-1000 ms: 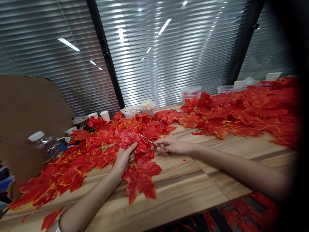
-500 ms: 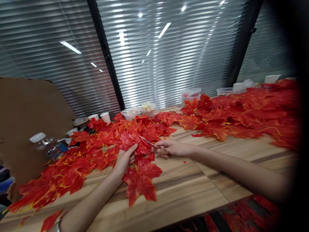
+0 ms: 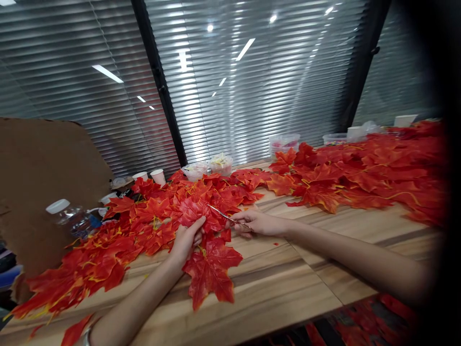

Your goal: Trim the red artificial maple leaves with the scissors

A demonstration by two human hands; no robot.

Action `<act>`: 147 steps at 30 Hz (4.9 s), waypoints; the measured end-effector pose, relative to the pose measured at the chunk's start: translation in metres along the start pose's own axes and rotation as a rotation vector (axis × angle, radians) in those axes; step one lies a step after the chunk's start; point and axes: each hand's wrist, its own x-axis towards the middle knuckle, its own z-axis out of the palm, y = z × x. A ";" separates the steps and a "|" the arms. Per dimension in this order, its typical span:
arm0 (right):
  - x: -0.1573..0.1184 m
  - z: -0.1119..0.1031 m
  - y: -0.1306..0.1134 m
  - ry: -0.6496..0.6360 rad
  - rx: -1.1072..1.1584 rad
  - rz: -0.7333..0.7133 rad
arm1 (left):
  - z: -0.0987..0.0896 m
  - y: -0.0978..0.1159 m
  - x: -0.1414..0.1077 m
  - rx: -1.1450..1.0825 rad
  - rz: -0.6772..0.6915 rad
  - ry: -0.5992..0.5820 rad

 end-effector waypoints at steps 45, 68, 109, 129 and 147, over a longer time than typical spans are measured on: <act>0.000 -0.001 -0.001 -0.059 -0.011 -0.011 | 0.000 -0.002 -0.001 0.077 -0.009 -0.022; 0.002 0.000 0.007 -0.002 -0.001 0.004 | 0.000 -0.002 -0.002 0.059 0.009 -0.041; -0.002 0.002 -0.004 -0.010 -0.061 0.009 | 0.000 -0.004 -0.002 0.119 0.010 -0.083; -0.005 0.003 -0.013 -0.045 -0.128 -0.021 | 0.002 -0.003 -0.002 0.140 -0.003 -0.089; -0.004 0.005 -0.011 -0.011 -0.101 -0.011 | 0.001 -0.004 -0.002 0.152 0.000 -0.086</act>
